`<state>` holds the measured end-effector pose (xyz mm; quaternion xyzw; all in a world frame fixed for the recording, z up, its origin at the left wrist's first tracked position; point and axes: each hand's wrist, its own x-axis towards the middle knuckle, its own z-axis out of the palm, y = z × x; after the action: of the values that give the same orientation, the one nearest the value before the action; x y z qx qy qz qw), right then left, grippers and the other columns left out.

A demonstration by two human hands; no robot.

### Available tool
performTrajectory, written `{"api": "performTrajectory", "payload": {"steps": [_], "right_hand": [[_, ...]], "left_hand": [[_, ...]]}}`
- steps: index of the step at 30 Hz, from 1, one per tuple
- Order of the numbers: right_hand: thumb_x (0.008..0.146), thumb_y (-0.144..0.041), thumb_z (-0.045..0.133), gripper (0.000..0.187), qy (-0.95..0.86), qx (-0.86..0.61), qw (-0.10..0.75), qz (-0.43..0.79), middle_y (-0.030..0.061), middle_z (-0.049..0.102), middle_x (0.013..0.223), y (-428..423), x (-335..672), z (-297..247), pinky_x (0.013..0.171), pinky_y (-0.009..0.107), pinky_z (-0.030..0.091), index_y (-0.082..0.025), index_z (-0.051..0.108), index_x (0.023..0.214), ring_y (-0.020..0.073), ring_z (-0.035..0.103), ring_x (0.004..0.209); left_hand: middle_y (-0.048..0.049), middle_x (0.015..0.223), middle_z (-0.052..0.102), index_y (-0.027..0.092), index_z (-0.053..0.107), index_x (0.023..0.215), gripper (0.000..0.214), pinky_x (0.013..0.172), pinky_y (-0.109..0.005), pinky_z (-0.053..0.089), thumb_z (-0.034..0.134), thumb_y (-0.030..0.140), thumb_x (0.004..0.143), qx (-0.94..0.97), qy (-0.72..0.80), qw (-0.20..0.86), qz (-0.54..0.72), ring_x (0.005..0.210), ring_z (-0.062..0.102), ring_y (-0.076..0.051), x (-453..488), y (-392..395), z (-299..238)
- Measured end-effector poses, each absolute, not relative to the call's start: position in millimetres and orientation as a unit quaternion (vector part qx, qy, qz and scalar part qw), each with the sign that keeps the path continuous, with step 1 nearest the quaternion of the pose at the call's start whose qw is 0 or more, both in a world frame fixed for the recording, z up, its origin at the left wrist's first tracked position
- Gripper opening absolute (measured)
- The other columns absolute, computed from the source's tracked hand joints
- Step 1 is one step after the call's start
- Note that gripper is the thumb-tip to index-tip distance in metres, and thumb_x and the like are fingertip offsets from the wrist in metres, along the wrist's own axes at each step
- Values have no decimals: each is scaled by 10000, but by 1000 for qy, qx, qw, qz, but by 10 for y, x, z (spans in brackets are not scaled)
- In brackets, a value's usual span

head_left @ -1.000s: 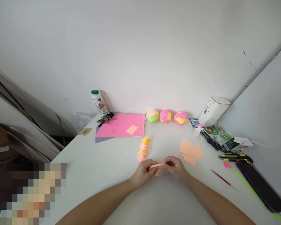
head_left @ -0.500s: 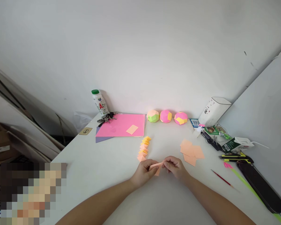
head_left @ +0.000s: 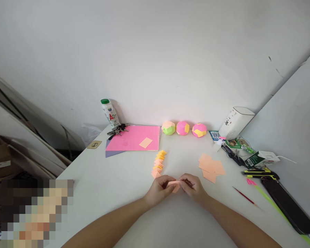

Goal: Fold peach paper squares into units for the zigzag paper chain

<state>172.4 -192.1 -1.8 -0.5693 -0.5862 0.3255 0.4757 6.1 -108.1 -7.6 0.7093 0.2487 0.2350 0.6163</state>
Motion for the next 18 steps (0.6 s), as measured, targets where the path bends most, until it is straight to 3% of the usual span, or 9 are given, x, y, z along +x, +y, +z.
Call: {"api": "performTrajectory", "payload": {"steps": [8,18], "right_hand": [[847,-348,539,194,-569,-571,467,363,9,597,658,-1905,1735,-137,476,229,444,-170,613,866,113,542,505],[846,-314,539,189,-567,-568,464,375,-13,561,579,-1908,1739,-83,462,219,446,-167,654,812,109,543,480]], "left_hand": [[-41,733,622,135,644,838,239,594,-244,406,574,361,805,699,246,629,235,654,524,-133,76,-1075,-110],[-12,624,594,146,650,768,303,515,-227,373,602,446,770,671,249,652,252,565,500,-113,80,-1064,-143]]}}
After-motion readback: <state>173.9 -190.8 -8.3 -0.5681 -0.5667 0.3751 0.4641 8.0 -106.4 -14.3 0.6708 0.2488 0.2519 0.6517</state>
